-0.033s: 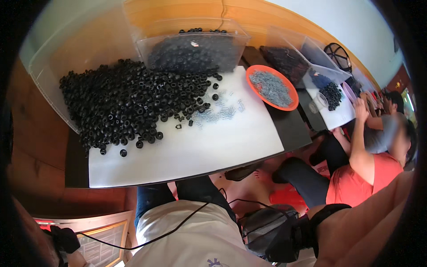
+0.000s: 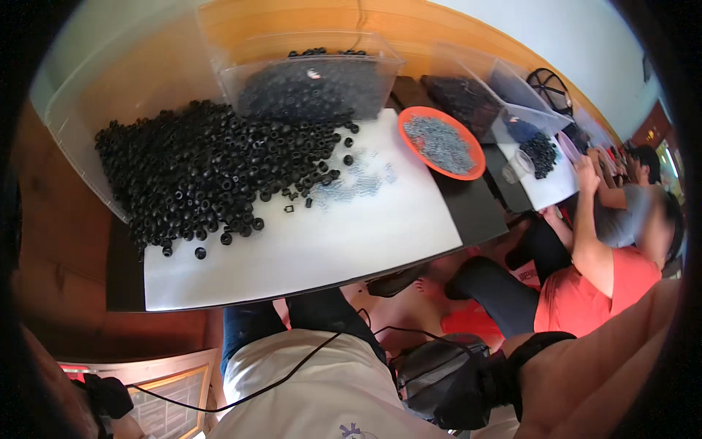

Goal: Assemble small black plastic rings with white plastic connectors at a workbench.

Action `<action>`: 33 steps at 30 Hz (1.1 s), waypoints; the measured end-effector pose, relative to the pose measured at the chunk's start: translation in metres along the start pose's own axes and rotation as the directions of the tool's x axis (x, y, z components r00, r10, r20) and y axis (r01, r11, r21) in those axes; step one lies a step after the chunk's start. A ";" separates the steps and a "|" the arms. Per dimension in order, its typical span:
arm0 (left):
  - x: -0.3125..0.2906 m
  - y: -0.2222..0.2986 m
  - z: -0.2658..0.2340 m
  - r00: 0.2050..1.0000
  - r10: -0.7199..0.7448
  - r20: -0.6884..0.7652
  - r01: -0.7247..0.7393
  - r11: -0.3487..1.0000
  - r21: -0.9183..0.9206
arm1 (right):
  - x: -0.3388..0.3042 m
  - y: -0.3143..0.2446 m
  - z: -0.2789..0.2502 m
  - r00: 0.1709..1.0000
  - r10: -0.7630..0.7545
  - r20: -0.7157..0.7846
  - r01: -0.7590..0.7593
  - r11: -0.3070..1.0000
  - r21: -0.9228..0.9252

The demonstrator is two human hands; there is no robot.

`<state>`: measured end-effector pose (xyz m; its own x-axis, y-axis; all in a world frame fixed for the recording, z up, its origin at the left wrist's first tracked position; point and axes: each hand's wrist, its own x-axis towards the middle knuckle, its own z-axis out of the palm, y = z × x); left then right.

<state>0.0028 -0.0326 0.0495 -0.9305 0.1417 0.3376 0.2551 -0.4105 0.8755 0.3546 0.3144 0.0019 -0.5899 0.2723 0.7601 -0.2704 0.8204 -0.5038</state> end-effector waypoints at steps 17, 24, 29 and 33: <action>0.007 -0.015 0.004 0.920 0.336 0.205 -0.388 0.857 0.340 | 0.139 -0.019 0.162 0.995 -0.001 -0.102 0.000 1.000 -0.011; 0.049 -0.092 0.070 0.736 -0.465 0.492 0.484 0.870 0.096 | 0.153 0.096 0.220 0.785 0.009 0.619 0.057 0.995 -0.086; 0.074 -0.160 0.102 0.574 -0.536 0.619 0.713 0.699 -0.056 | 0.153 0.105 0.256 0.545 0.125 0.829 0.166 0.953 -0.252; 0.088 -0.200 0.106 0.563 -0.567 0.602 0.755 0.649 -0.095 | 0.152 0.116 0.275 0.477 0.112 0.872 0.244 0.936 -0.254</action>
<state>-0.1019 0.1576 -0.0590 -0.5102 0.8544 -0.0981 -0.5622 -0.2450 0.7899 0.0247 0.3128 -0.0539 -0.9750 -0.2161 -0.0518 -0.2036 0.9621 -0.1813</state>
